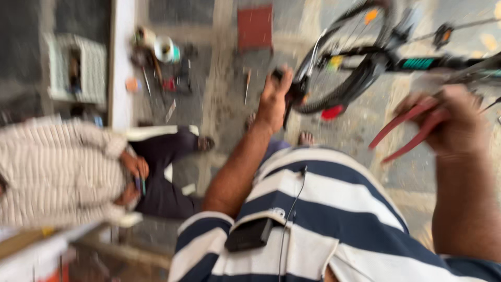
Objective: The person adjusts the bicycle brake caliper using pliers and a screwdriver, tightening screws and manipulating the brake cable. They repeatedly test the brake lever and make fine adjustments to the mechanism.
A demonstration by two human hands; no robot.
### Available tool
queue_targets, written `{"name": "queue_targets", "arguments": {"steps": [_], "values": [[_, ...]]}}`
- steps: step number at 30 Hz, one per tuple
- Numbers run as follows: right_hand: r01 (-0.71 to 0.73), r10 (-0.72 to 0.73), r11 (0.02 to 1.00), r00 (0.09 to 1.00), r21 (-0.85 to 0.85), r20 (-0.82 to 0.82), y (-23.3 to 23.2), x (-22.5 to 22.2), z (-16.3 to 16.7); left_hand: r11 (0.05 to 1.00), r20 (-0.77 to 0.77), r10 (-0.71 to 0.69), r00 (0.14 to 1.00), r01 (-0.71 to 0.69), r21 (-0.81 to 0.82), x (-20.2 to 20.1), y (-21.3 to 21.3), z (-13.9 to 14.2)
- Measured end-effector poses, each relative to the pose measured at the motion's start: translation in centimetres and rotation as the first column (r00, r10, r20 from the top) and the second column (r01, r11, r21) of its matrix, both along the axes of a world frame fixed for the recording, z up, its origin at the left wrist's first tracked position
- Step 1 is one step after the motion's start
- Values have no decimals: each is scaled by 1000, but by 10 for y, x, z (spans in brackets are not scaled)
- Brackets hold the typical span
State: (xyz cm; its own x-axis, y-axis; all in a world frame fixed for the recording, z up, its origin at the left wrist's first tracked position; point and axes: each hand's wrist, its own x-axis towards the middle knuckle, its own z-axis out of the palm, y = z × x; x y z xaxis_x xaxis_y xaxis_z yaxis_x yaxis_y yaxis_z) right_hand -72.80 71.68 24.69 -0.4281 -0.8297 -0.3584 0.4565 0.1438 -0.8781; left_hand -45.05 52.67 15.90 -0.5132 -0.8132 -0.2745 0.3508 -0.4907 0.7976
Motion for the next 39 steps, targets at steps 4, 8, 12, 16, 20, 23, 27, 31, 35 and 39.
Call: {"name": "queue_targets", "arguments": {"steps": [4,8,12,16,20,23,27,31,35,39], "values": [[-128,212,938,947,-321,242,11,33,-30,1000,52,-22,998,22,15,17,6,2],[-134,93,917,988,375,126,22,48,-78,997,56,-71,996,73,-19,28,12,8],[-403,440,898,829,178,-345,16,44,-104,991,95,-82,992,91,-100,26,13,16],[-468,594,779,765,418,-249,9,56,-114,981,100,-172,980,180,-77,28,11,24],[-491,753,624,586,608,-300,3,67,-104,966,169,-255,952,260,-7,33,12,29],[-521,770,637,454,568,-448,-6,69,-88,953,214,-280,936,299,-60,34,14,31],[-566,732,671,401,479,-551,-14,77,-76,929,347,-280,895,343,-136,34,18,35],[-587,723,675,406,446,-559,-14,76,-82,925,371,-301,878,363,-110,35,18,35],[-584,731,647,295,490,-615,-11,70,-94,914,372,-266,889,356,-197,37,18,34],[-593,695,666,275,452,-664,-8,69,-101,878,454,-196,869,362,-314,36,24,37]]}}
